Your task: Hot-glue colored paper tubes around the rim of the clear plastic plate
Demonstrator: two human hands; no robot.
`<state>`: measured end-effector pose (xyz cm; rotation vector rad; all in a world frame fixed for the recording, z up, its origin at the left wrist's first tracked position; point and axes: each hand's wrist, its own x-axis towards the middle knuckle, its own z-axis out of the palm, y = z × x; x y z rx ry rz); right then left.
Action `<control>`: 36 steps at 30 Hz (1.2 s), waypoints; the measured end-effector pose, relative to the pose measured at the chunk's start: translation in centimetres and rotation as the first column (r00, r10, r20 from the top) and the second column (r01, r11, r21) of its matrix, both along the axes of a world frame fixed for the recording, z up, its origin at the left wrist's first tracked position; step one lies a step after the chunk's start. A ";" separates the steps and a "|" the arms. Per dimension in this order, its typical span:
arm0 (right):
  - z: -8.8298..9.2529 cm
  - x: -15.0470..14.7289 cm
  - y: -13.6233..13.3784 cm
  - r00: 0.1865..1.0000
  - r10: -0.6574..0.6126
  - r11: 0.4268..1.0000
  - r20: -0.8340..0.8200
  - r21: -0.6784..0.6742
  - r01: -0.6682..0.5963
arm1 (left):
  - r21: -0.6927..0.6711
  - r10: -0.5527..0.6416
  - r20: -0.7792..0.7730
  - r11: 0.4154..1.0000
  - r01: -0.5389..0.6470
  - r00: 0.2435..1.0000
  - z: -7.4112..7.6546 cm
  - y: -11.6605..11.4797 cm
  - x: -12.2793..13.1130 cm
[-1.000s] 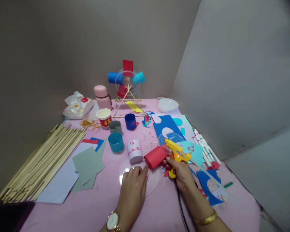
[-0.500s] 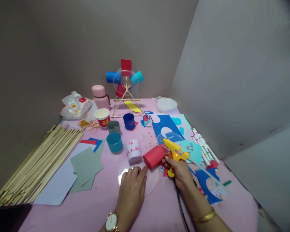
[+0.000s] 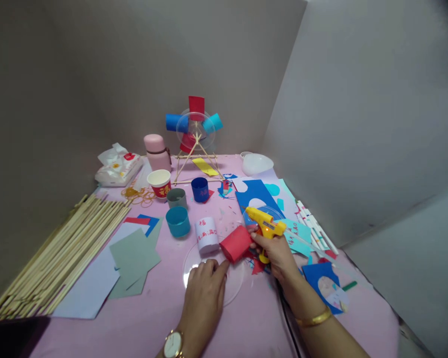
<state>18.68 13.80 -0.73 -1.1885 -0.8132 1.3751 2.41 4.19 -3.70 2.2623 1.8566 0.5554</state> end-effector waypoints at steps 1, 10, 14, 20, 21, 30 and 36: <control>0.0 -0.1 0.1 1.000 0.011 1.000 0.008 -0.002 -0.011 | 0.001 0.000 -0.001 1.000 0.000 1.000 0.0 0.0 0.0; -0.5 -0.3 0.2 0.999 0.036 0.999 0.030 -0.025 -0.035 | 0.020 0.008 0.003 1.000 -0.008 1.000 -0.2 0.1 0.0; -0.8 -0.1 0.3 0.998 0.053 0.998 0.029 -0.029 -0.052 | 0.042 0.014 0.004 0.999 -0.014 1.000 -0.4 0.1 0.0; -0.8 0.2 0.2 0.996 0.079 0.996 0.032 -0.034 -0.078 | 0.090 0.035 0.011 0.995 -0.036 0.999 -0.7 0.1 0.0; -0.8 0.3 0.2 0.996 0.085 0.996 0.035 -0.035 -0.084 | 0.097 0.036 0.011 0.995 -0.037 0.999 -0.8 0.1 0.0; -0.9 0.6 0.1 0.993 0.106 0.993 0.047 -0.053 -0.103 | 0.118 0.057 -0.001 0.991 -0.056 0.998 -1.4 0.1 0.0; -0.7 0.7 0.2 0.992 0.120 0.992 0.035 -0.051 -0.118 | 0.101 0.050 -0.001 0.994 -0.050 0.999 -1.0 0.1 -0.1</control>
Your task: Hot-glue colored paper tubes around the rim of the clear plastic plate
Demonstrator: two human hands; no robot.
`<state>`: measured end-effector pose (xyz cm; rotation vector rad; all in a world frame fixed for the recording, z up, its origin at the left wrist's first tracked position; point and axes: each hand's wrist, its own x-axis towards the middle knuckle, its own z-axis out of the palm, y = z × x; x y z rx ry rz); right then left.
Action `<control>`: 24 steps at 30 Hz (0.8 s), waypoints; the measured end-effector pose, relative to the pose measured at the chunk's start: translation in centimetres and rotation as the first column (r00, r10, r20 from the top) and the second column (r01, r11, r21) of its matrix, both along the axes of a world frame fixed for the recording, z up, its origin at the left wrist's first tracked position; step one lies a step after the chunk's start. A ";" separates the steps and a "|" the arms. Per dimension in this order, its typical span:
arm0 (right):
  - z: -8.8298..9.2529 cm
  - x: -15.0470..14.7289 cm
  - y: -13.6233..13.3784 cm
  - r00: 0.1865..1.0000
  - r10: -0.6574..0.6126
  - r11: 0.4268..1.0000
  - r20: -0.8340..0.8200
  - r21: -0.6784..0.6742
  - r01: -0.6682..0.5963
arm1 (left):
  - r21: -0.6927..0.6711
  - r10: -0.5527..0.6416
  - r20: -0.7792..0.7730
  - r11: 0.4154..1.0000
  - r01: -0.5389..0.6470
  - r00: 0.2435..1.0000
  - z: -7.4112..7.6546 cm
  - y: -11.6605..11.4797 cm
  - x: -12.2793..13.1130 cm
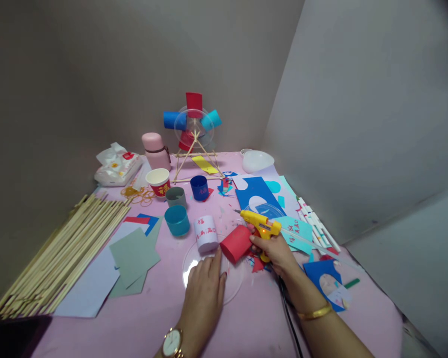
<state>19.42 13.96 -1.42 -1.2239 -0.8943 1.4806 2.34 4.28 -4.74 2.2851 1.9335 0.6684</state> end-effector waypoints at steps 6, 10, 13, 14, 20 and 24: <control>0.1 0.3 0.0 1.000 0.014 1.000 0.005 0.007 -0.014 | -0.030 -0.007 0.003 1.000 0.007 1.000 0.4 0.1 0.0; 0.1 0.3 0.0 1.000 0.018 1.000 0.019 0.006 -0.018 | -0.045 -0.007 0.006 0.999 0.007 1.000 0.5 0.1 0.0; 0.1 0.4 0.0 0.999 0.018 1.000 0.027 0.003 -0.018 | -0.057 -0.011 0.010 0.998 0.011 1.000 0.5 0.0 0.0; 0.1 0.4 -0.1 0.999 0.019 1.000 0.030 0.003 -0.019 | -0.060 -0.012 0.011 0.998 0.013 1.000 0.5 0.0 0.0; 0.0 0.6 -0.1 0.999 0.019 1.000 0.046 0.004 -0.019 | -0.065 -0.012 0.013 0.998 0.013 1.000 0.5 0.2 0.0; -0.3 0.6 -0.1 0.999 0.016 1.000 0.049 -0.005 -0.016 | -0.059 -0.011 0.013 0.998 0.012 1.000 0.6 0.2 0.1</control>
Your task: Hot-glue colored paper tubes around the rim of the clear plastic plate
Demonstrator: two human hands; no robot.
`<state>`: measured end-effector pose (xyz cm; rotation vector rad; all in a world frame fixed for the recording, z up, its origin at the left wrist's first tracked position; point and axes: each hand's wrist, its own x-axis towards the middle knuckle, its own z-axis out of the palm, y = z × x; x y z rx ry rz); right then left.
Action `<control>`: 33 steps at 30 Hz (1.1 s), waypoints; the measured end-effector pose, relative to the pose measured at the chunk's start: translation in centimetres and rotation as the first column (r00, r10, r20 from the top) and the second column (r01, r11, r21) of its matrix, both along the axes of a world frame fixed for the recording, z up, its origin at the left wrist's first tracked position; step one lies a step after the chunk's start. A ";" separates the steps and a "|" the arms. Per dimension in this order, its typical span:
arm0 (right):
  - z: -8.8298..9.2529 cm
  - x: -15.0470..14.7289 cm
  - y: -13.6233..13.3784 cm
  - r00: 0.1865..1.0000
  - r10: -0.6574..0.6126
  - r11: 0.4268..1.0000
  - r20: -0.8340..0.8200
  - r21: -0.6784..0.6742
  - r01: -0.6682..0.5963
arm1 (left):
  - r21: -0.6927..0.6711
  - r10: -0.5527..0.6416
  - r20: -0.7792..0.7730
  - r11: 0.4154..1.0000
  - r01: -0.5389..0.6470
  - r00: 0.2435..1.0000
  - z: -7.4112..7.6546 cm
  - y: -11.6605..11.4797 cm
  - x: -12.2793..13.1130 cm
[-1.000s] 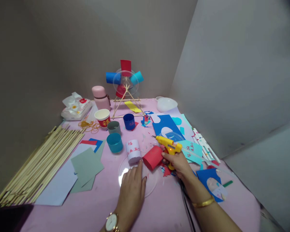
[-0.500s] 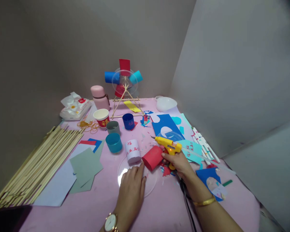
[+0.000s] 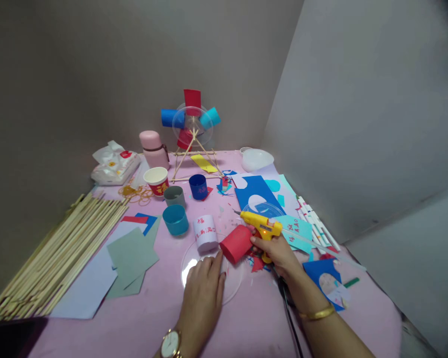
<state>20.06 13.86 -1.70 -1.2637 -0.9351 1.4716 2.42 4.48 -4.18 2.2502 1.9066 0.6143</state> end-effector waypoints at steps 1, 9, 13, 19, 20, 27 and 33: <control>0.0 0.0 0.0 1.000 -0.002 1.000 -0.002 -0.001 0.002 | 0.001 0.001 0.000 1.000 -0.001 1.000 0.0 0.0 0.0; 0.0 0.0 0.0 1.000 0.002 1.000 -0.031 -0.005 -0.002 | -0.012 -0.002 0.000 1.000 0.002 1.000 0.1 -0.2 -0.1; 0.0 0.0 0.0 0.999 0.007 1.000 -0.049 -0.001 -0.007 | -0.020 -0.004 0.005 1.000 0.004 1.000 0.0 -0.2 -0.1; 0.2 -0.1 -0.1 0.998 0.010 1.000 -0.064 -0.004 -0.011 | -0.020 -0.004 0.016 1.000 0.004 1.000 0.0 -0.1 0.0; 0.2 -0.1 -0.1 0.998 0.011 1.000 -0.065 -0.004 -0.011 | -0.019 -0.003 0.018 1.000 0.003 1.000 -0.1 -0.1 -0.1; 0.2 -0.1 -0.2 0.996 0.016 1.000 -0.086 0.006 -0.016 | -0.018 -0.004 0.033 1.000 0.004 0.999 -0.1 -0.1 -0.1; 0.1 0.2 0.0 0.996 0.025 1.000 -0.090 0.020 -0.023 | -0.015 -0.007 0.045 1.000 0.007 0.999 0.0 -0.3 -0.1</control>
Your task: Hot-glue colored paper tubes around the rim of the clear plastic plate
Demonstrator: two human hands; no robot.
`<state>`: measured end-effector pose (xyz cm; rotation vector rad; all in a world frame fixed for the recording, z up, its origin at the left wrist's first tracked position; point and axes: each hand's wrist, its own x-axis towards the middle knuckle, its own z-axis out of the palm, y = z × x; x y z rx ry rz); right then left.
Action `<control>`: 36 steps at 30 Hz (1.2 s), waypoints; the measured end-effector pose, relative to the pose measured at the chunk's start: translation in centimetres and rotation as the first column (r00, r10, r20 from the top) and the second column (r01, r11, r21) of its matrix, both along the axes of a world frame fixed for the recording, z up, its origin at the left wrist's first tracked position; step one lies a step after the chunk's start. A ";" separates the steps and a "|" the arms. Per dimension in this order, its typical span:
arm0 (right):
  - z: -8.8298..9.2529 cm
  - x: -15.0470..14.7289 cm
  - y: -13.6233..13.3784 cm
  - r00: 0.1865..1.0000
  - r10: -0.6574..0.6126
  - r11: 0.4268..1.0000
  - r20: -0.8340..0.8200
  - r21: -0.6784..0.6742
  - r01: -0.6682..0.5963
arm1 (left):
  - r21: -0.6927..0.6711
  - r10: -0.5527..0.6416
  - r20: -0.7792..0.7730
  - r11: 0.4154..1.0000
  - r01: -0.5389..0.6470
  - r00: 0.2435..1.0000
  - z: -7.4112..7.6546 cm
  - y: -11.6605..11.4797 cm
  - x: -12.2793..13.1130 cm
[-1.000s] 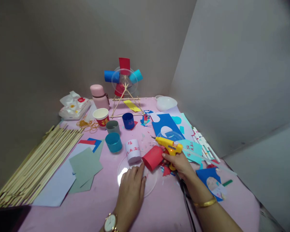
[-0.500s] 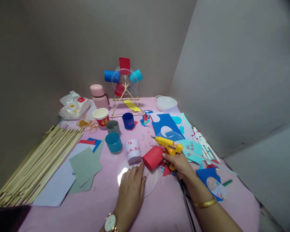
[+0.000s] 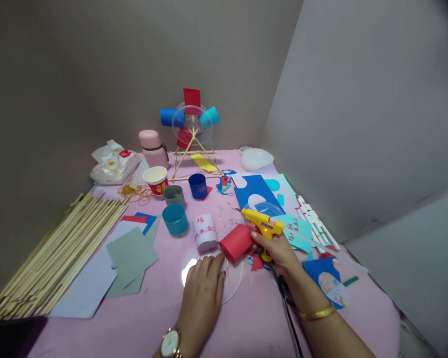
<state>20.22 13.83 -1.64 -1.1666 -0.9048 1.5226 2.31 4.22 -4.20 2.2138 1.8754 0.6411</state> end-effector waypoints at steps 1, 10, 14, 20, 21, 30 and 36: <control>0.0 0.0 0.0 1.000 -0.002 1.000 -0.001 0.003 0.002 | -0.001 -0.001 -0.001 1.000 0.001 1.000 0.0 0.0 0.0; 0.0 0.0 0.0 1.000 0.001 1.000 0.003 0.011 -0.001 | -0.009 0.005 -0.026 1.000 -0.006 1.000 0.1 0.3 0.1; -0.1 0.0 0.0 1.000 0.007 1.000 -0.001 0.012 -0.007 | -0.007 0.007 -0.039 1.000 -0.007 0.999 0.1 0.3 0.1; -0.3 0.1 0.0 1.000 0.008 1.000 0.009 0.007 -0.008 | -0.004 0.000 -0.044 1.000 0.000 0.999 0.1 0.3 0.2; -0.3 0.1 0.0 1.000 0.008 1.000 0.012 0.007 -0.008 | -0.004 0.000 -0.045 1.000 0.000 0.999 0.1 0.3 0.2; -0.6 0.1 -0.1 0.999 0.013 1.000 0.036 0.003 -0.013 | -0.019 -0.004 -0.045 1.000 0.003 0.999 0.2 0.2 0.2; -0.8 0.2 -0.3 0.999 0.017 1.000 0.047 -0.008 -0.017 | -0.022 0.000 -0.052 1.000 -0.001 0.999 0.1 0.3 0.2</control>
